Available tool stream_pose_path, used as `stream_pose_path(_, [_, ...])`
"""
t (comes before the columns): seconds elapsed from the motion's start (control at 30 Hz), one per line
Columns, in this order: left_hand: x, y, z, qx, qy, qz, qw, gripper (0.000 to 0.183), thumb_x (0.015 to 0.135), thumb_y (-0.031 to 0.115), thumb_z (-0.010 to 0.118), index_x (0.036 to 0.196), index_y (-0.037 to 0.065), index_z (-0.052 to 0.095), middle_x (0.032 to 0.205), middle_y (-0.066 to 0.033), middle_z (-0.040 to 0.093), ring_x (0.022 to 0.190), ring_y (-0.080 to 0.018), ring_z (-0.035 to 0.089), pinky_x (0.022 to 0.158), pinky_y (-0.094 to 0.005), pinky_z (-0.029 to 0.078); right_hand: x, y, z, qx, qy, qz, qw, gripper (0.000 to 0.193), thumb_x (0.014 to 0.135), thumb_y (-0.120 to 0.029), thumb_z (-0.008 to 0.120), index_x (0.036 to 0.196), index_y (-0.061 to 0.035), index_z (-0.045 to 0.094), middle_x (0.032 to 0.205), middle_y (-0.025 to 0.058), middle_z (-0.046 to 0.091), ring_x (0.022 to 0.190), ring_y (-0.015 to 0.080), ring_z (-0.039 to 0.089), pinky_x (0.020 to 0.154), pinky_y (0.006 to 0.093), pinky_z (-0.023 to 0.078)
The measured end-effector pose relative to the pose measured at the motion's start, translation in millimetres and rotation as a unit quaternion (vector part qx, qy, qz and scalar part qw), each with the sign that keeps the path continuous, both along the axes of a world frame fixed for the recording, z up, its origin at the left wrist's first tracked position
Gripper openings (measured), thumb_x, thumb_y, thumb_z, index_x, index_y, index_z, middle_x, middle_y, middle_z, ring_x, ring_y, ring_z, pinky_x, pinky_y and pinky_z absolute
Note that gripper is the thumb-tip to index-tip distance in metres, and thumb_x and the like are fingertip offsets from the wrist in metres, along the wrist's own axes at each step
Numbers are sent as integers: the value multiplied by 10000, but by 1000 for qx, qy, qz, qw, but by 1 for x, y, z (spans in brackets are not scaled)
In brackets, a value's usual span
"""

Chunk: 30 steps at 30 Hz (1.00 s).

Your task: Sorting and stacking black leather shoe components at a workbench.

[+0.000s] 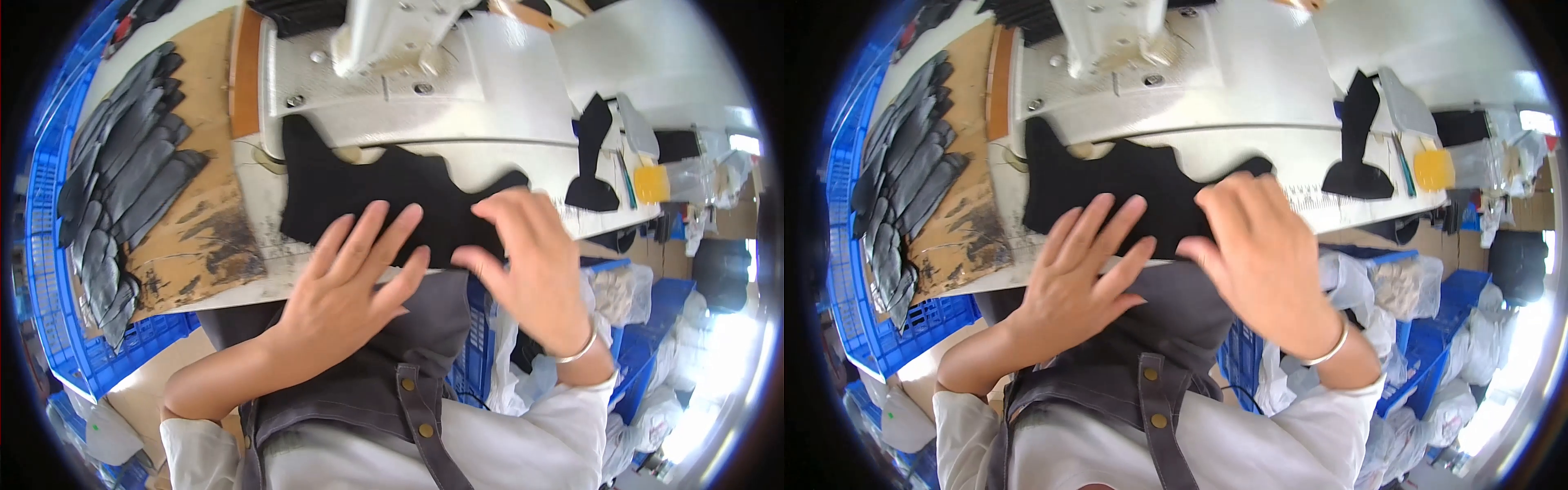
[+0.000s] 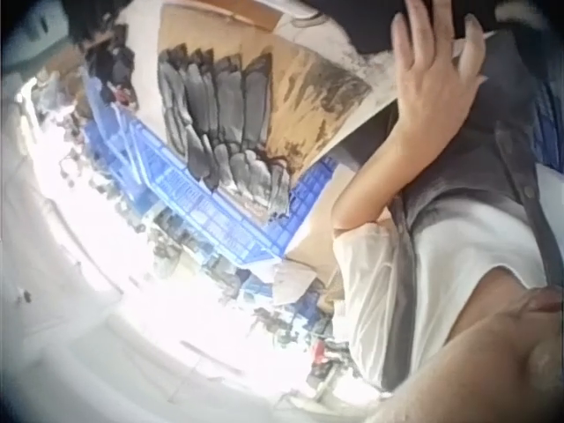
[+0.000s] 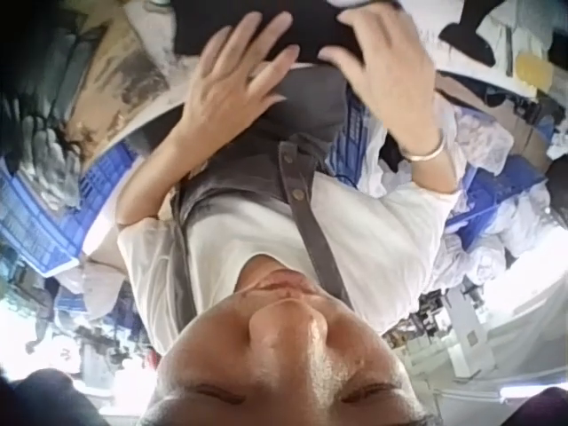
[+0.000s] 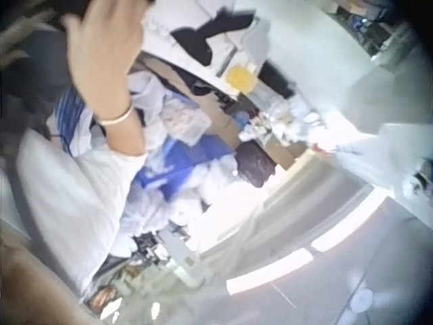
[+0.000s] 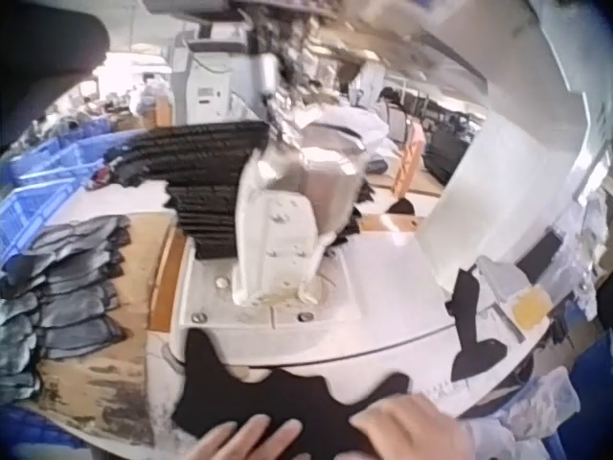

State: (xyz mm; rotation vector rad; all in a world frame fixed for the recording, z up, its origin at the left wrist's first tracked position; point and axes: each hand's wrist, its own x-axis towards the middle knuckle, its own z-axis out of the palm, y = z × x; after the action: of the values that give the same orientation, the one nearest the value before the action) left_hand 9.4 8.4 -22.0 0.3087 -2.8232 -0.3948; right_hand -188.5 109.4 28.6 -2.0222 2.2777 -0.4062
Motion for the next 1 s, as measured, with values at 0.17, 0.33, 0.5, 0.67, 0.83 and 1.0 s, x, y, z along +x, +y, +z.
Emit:
stream_pose_path(0.17, [1, 0, -10, -2, 76, -46, 996, 779, 655, 265, 769, 1334, 27, 470, 1434, -166, 440, 1345, -315, 401, 1114, -503, 270, 16, 33, -51, -71, 167, 75, 981, 484, 834, -161, 602, 1274, 29, 541, 1369, 174, 512, 1276, 318, 493, 1042, 468, 384])
stream_pose_path(0.33, [4, 0, 9, -172, 125, -20, 977, 549, 826, 207, 574, 1310, -33, 475, 1265, -189, 572, 1200, -299, 541, 1089, -433, 350, 20, 34, -12, -101, 186, 114, 971, 338, 866, -69, 518, 1174, 40, 606, 1251, 184, 607, 1249, 286, 533, 1052, 483, 372])
stream_pose_path(0.5, [65, -18, 108, -269, 170, 75, 945, 410, 781, 110, 554, 1153, -53, 611, 1164, -188, 628, 1081, -299, 618, 997, -400, 439, 51, 23, 47, -155, 89, 172, 969, 416, 851, -160, 614, 1233, -1, 576, 1314, 188, 564, 1278, 366, 486, 1089, 539, 286])
stream_pose_path(0.67, [95, -123, 158, -405, 216, 291, 840, 459, 750, 30, 581, 1204, -39, 575, 1186, -170, 631, 1097, -279, 622, 941, -374, 480, 34, 1, 33, -182, 16, 138, 973, 489, 780, -104, 681, 1244, 3, 565, 1368, 167, 521, 1288, 368, 471, 1071, 525, 328])
stream_pose_path(0.83, [14, -230, 167, -426, 234, 203, 850, 369, 773, 64, 602, 1137, 5, 579, 1137, -134, 649, 1033, -265, 641, 899, -366, 488, 21, -18, 31, -181, 11, 128, 975, 399, 778, -18, 643, 1173, 13, 599, 1329, 190, 545, 1268, 385, 483, 1053, 490, 369])
stream_pose_path(1.0, [-58, -239, 173, -113, -13, 82, 990, 330, 915, 288, 549, 1177, 97, 615, 1141, -90, 656, 1013, -297, 639, 877, -393, 484, -7, -26, 28, -172, -20, 71, 982, 361, 794, 9, 620, 1154, 19, 602, 1294, 204, 568, 1254, 390, 497, 1048, 449, 386])
